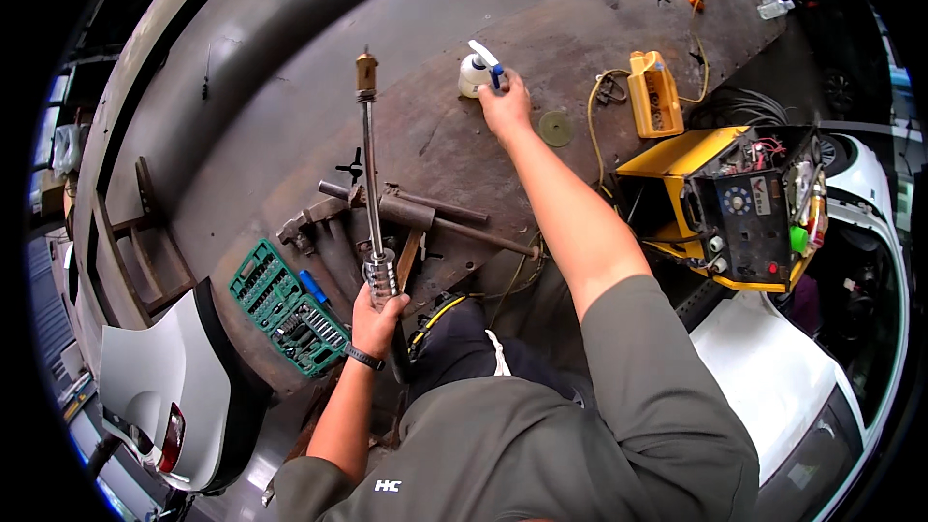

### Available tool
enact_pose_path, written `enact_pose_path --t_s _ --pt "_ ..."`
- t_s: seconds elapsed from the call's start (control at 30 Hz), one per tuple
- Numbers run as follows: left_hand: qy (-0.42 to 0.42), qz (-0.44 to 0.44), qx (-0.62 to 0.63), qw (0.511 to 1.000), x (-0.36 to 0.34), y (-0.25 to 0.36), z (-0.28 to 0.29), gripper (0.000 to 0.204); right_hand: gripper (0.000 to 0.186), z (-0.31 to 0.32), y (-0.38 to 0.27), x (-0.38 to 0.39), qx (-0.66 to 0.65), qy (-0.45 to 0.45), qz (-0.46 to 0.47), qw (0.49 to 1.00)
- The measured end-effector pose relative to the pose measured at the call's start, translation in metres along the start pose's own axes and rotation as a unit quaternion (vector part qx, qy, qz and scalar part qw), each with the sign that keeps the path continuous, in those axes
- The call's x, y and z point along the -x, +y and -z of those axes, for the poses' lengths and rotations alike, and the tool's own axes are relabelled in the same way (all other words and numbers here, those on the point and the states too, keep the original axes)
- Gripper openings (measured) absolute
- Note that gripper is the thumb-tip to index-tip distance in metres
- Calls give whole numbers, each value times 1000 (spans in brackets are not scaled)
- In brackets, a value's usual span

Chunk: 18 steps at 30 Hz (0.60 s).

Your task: The person uses a dent puller to pull out a dent on the rear panel of a white car and then sprays the area with a liquid.

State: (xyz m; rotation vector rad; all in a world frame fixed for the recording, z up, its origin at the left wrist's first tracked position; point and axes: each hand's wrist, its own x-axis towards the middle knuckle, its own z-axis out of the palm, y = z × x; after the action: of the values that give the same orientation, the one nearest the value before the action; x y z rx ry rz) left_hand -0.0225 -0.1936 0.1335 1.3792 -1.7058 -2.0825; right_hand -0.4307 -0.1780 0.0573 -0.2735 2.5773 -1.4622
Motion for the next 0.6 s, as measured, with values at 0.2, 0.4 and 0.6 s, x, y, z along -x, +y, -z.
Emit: enact_pose_path --t_s 0.2,0.4,0.6 --pt "3 22 -3 1000 -16 -1 -1 23 27 14 14 1 -32 -44 -29 998" --pt "-101 23 -22 994 -46 21 -37 22 35 184 23 142 38 -59 278 958" --pt "-254 45 -131 957 -101 30 -102 16 30 372 18 331 -316 -138 5 939"
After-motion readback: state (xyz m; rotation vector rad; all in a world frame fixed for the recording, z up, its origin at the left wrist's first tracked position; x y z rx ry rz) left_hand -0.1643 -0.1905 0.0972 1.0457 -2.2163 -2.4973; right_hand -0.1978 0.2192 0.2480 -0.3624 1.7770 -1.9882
